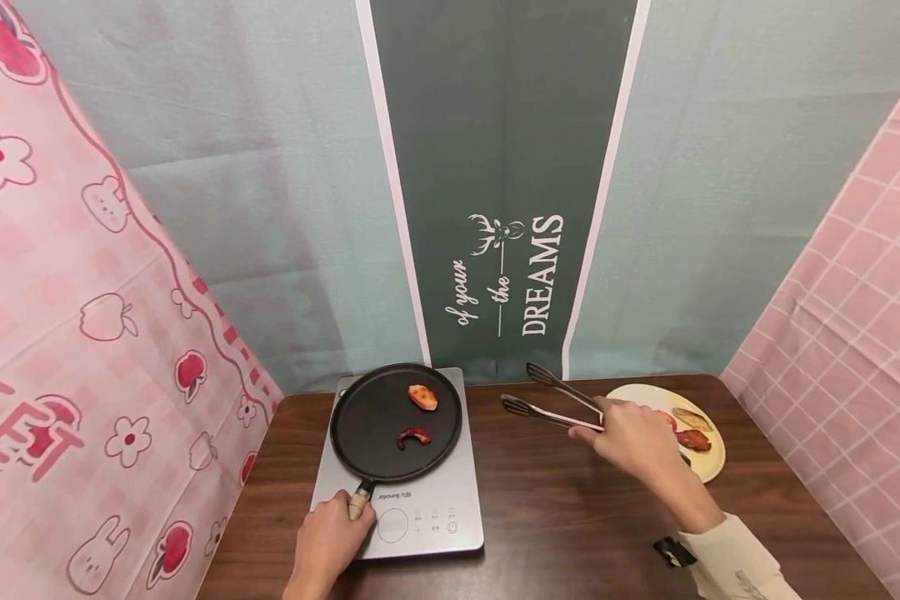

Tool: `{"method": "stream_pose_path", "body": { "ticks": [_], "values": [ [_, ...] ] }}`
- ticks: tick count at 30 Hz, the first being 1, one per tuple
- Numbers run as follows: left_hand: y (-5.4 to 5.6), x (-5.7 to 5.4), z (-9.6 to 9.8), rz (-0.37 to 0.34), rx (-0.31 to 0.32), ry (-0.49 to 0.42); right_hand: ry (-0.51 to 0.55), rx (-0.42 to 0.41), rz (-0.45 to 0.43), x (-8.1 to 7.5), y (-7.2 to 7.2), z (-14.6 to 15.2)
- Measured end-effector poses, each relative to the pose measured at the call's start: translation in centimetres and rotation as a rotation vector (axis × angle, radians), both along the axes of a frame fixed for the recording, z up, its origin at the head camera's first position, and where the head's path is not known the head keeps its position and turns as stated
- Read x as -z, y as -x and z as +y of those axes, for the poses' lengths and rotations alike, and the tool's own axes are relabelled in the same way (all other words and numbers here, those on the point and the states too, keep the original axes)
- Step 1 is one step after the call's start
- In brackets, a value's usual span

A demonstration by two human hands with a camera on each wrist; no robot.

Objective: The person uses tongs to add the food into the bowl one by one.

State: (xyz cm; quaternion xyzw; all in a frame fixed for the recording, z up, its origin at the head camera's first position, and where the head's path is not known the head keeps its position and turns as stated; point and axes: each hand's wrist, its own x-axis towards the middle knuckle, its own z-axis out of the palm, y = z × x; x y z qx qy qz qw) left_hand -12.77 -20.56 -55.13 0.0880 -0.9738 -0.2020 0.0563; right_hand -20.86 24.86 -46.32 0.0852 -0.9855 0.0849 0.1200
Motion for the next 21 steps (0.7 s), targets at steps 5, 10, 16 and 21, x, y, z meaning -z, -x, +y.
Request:
{"method": "stream_pose_path", "body": {
  "ticks": [5, 10, 16, 21],
  "values": [
    [0.0, -0.1, 0.0, -0.006, 0.002, -0.001, 0.010, -0.004, 0.011, -0.4, -0.3, 1.2],
    [0.0, -0.1, 0.0, -0.009, -0.003, -0.003, 0.021, 0.028, 0.003, -0.8, -0.6, 2.3],
    [0.0, 0.0, 0.0, -0.005, -0.003, -0.007, 0.025, 0.049, 0.005, -0.7, -1.1, 3.7],
    [0.0, 0.0, -0.1, -0.006, 0.000, -0.007, 0.022, 0.067, -0.006, -0.8, -1.5, 4.7]
  ]
}}
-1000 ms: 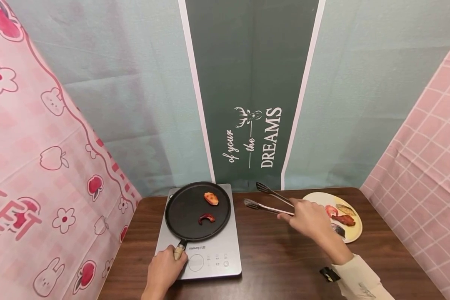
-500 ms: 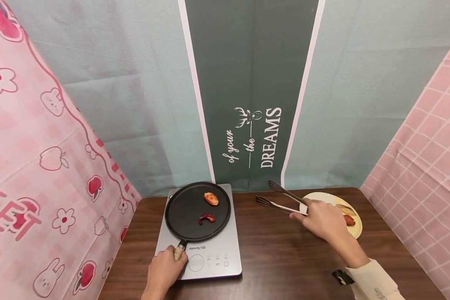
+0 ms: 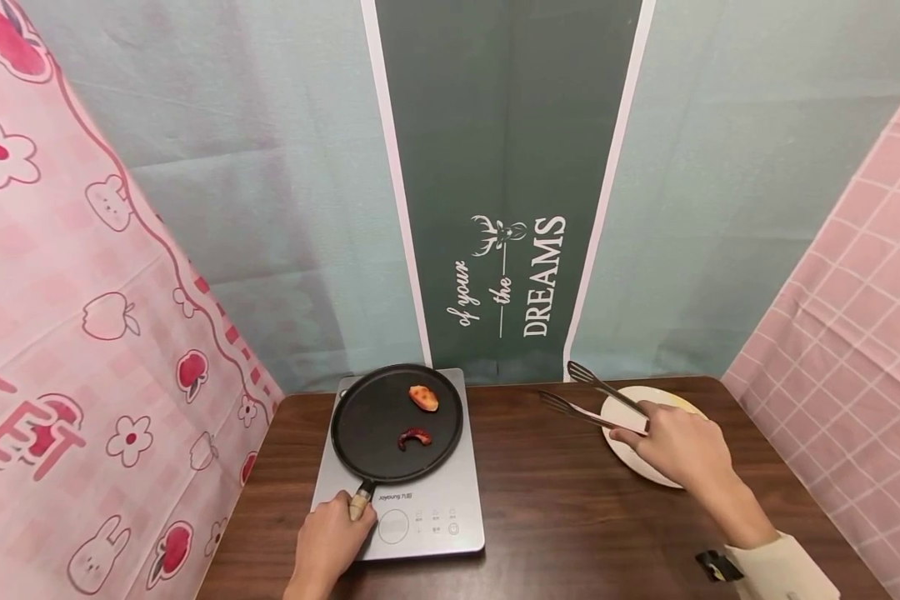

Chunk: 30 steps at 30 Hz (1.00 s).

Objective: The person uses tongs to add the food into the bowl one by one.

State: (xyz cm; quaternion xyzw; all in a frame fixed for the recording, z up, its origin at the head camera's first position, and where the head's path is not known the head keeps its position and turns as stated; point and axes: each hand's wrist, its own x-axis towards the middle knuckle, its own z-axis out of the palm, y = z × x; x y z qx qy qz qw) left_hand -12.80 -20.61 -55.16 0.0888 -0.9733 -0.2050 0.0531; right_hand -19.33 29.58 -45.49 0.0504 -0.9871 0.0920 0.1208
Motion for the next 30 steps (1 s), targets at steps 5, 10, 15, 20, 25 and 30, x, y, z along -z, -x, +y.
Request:
{"method": "stream_pose_path", "body": {
  "ticks": [5, 10, 15, 20, 25, 30],
  "values": [
    [0.0, -0.1, 0.1, -0.006, -0.003, -0.001, 0.021, 0.028, -0.051, -0.1, -0.6, 1.2],
    [0.0, -0.2, 0.1, -0.014, -0.008, 0.004, 0.020, 0.043, -0.075, 0.0, -0.9, 2.4],
    [0.0, -0.2, 0.1, -0.019, -0.010, 0.004, 0.019, 0.065, -0.081, 0.0, -1.1, 3.4],
    [0.0, -0.1, 0.1, -0.024, -0.011, 0.003, 0.016, 0.081, -0.097, 0.0, -1.3, 4.2],
    [0.0, -0.1, 0.0, -0.020, -0.008, 0.002, 0.022, 0.094, -0.110, -0.1, -1.6, 5.0],
    [0.0, -0.1, 0.1, -0.022, -0.011, 0.002, 0.020, 0.094, -0.111, -0.1, -1.8, 5.8]
  ]
}}
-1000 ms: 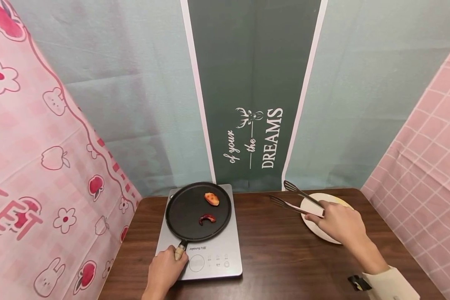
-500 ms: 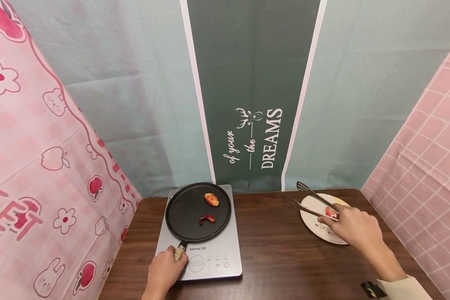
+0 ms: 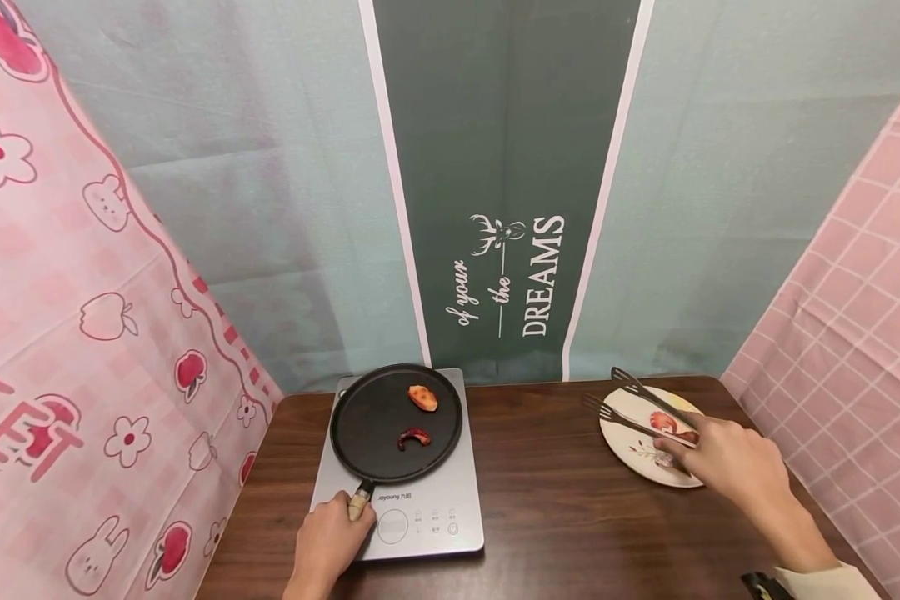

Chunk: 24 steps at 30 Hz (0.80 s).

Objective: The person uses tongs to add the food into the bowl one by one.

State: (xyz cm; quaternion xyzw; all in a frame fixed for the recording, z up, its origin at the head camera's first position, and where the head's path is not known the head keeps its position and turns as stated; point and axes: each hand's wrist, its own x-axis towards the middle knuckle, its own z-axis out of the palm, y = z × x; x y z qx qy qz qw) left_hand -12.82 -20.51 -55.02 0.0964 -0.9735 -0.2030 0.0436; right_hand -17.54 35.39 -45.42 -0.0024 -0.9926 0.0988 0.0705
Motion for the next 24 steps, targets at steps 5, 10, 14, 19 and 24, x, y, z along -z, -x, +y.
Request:
{"method": "stream_pose_path", "body": {
  "ticks": [5, 10, 14, 19, 24],
  "values": [
    [0.0, 0.0, 0.0, -0.005, 0.001, 0.002, -0.005, 0.000, 0.003, 0.3, -0.2, 1.0],
    [0.0, -0.1, 0.0, -0.002, -0.001, 0.003, 0.001, 0.004, 0.002, 0.8, -0.6, 1.9],
    [0.0, -0.1, 0.0, 0.000, 0.000, 0.003, 0.001, 0.015, -0.018, 1.0, -0.8, 2.8],
    [0.0, -0.2, 0.0, -0.005, 0.002, 0.001, -0.005, 0.018, -0.041, 1.2, -1.2, 3.9],
    [0.0, -0.1, 0.1, -0.006, -0.001, 0.002, -0.004, 0.009, -0.040, 1.3, -1.8, 4.7]
  ]
}}
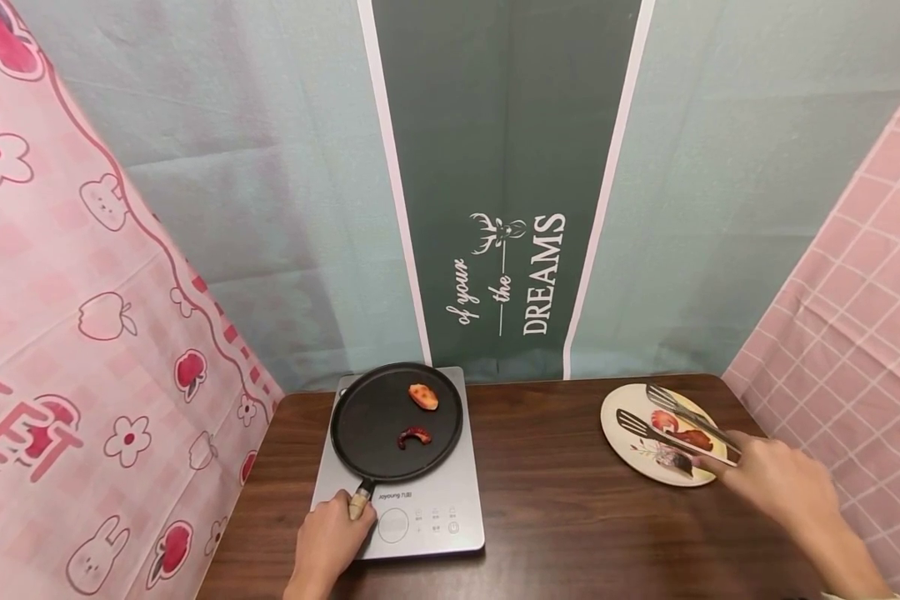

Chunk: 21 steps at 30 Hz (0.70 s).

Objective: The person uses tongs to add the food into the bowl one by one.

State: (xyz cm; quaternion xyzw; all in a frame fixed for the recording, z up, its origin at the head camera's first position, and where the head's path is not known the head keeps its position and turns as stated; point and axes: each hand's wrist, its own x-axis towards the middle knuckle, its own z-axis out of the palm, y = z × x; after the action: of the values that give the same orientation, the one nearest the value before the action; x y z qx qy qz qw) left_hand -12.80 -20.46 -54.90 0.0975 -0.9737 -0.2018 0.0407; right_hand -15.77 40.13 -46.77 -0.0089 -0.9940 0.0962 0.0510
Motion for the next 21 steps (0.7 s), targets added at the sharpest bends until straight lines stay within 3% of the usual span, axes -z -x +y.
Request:
{"method": "stream_pose_path", "body": {
  "ticks": [21],
  "values": [
    [0.0, 0.0, 0.0, 0.023, 0.007, 0.003, -0.016, 0.008, -0.055, 0.5, -1.4, 1.8]
  ]
}}
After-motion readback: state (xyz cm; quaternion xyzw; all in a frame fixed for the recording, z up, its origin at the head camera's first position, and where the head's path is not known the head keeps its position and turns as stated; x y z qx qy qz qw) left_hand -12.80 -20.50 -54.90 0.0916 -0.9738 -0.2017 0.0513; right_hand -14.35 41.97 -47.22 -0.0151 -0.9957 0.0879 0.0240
